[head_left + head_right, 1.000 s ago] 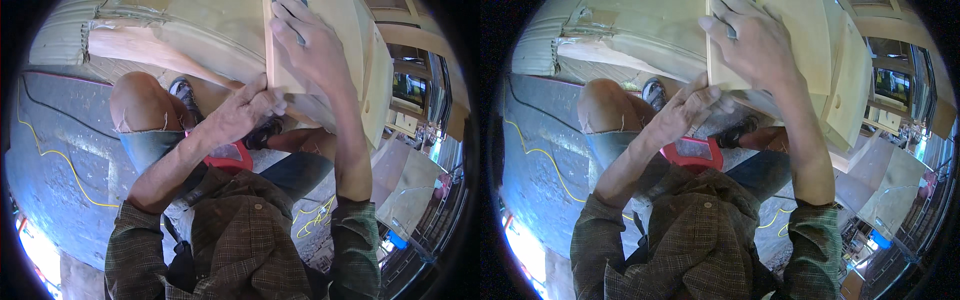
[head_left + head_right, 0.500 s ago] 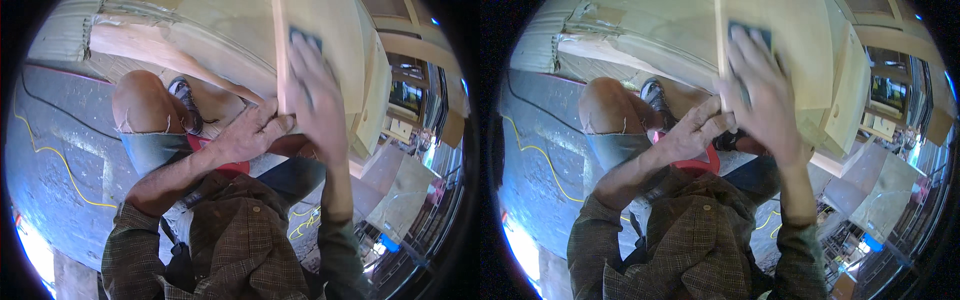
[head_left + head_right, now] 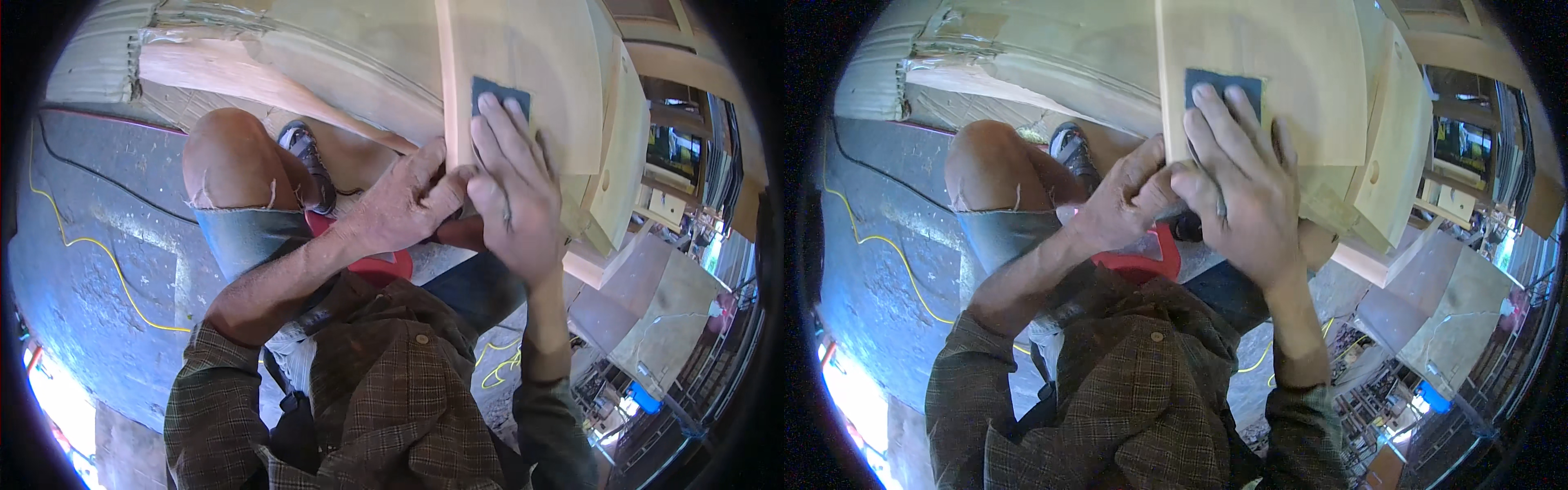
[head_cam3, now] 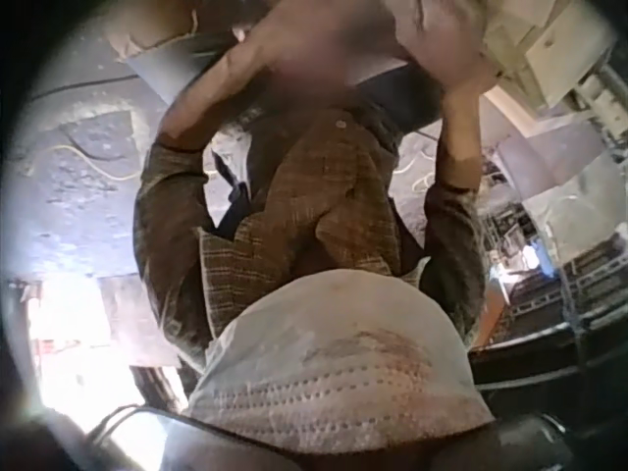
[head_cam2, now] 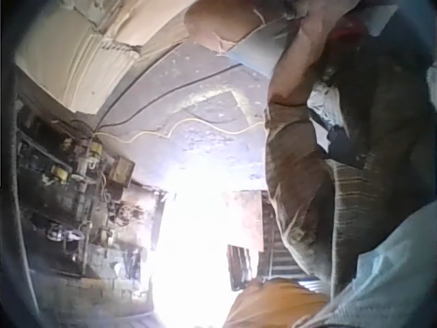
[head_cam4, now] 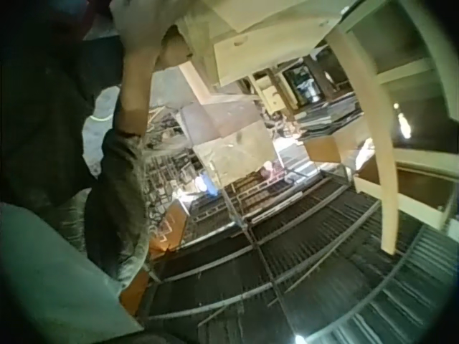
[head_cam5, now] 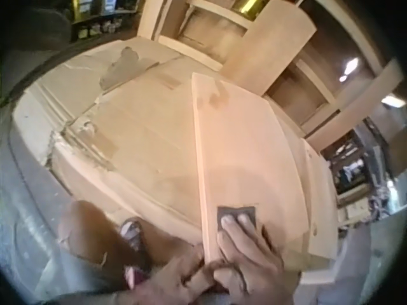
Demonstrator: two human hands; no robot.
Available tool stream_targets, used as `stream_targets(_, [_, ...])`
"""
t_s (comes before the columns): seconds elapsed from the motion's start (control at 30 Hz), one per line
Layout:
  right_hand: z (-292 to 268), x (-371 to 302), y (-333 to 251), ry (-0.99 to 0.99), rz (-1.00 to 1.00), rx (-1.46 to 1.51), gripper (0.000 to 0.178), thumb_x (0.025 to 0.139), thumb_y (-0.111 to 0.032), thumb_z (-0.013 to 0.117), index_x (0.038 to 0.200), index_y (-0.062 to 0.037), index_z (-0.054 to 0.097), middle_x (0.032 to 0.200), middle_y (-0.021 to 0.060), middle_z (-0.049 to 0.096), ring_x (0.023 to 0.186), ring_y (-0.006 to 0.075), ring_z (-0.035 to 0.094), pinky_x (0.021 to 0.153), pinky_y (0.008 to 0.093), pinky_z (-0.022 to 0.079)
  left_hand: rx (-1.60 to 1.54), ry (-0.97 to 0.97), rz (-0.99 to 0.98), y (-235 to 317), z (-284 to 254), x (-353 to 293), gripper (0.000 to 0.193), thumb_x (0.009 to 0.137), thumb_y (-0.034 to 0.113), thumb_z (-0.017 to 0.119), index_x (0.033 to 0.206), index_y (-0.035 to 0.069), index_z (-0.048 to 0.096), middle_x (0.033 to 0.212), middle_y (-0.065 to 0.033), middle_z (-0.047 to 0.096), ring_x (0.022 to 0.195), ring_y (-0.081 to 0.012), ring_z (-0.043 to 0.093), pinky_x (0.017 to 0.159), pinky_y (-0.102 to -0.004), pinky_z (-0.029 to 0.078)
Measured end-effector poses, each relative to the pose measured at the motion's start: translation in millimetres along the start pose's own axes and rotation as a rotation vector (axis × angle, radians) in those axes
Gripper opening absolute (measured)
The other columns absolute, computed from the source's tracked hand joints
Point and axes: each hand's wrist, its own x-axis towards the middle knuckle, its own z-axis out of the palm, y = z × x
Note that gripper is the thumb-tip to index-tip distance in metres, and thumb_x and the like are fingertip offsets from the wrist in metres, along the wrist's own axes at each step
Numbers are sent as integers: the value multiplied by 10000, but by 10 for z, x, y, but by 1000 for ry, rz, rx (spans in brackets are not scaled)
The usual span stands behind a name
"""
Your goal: The person sits on the floor and sands the surface of several light-colored wooden boards using a sanding block. They hold each board on their lap, sand the face, flip it to sand the edges, and then move to the next board in the stack.
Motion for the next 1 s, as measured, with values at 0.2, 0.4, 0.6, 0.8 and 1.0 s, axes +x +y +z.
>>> stream_targets(0.2, [68,728,182,171,-15,-61,390,920,-263,558,1215,-16,618,1306,147,584,1255,331,513,1036,482,370,-2,-25,-218,180,-31,-10,399,1032,293,436,1301,3,493,993,-61,622,933,-132,584,814,-273,485])
stream_targets(0.4, [30,-26,133,100,-92,-144,392,913,-324,599,1206,-68,648,1354,85,577,1245,279,541,1027,532,359,-12,30,-45,121,81,20,417,1027,304,421,1288,-13,494,1050,-86,624,930,-137,591,803,-280,495])
stream_targets(0.6, [129,715,342,87,-12,3,473,974,-323,475,1345,-39,551,1453,118,489,1335,292,461,1120,487,267,-59,50,-127,53,-18,27,377,1009,284,456,1203,-31,532,898,-70,627,875,-143,593,822,-291,477])
stream_targets(0.8, [52,-143,193,78,-104,56,514,946,-422,527,1291,-45,584,1433,130,502,1349,309,445,1104,566,258,-230,141,-164,182,43,84,396,983,246,460,1243,-47,521,1034,-94,632,958,-156,587,890,-288,452])
stream_targets(1.0, [223,780,419,277,-149,15,425,946,-339,531,1214,-20,616,1301,142,589,1251,336,507,1036,494,352,-87,10,-83,39,-89,103,451,983,311,488,1264,-41,506,1059,-116,632,1012,-192,592,929,-322,441])
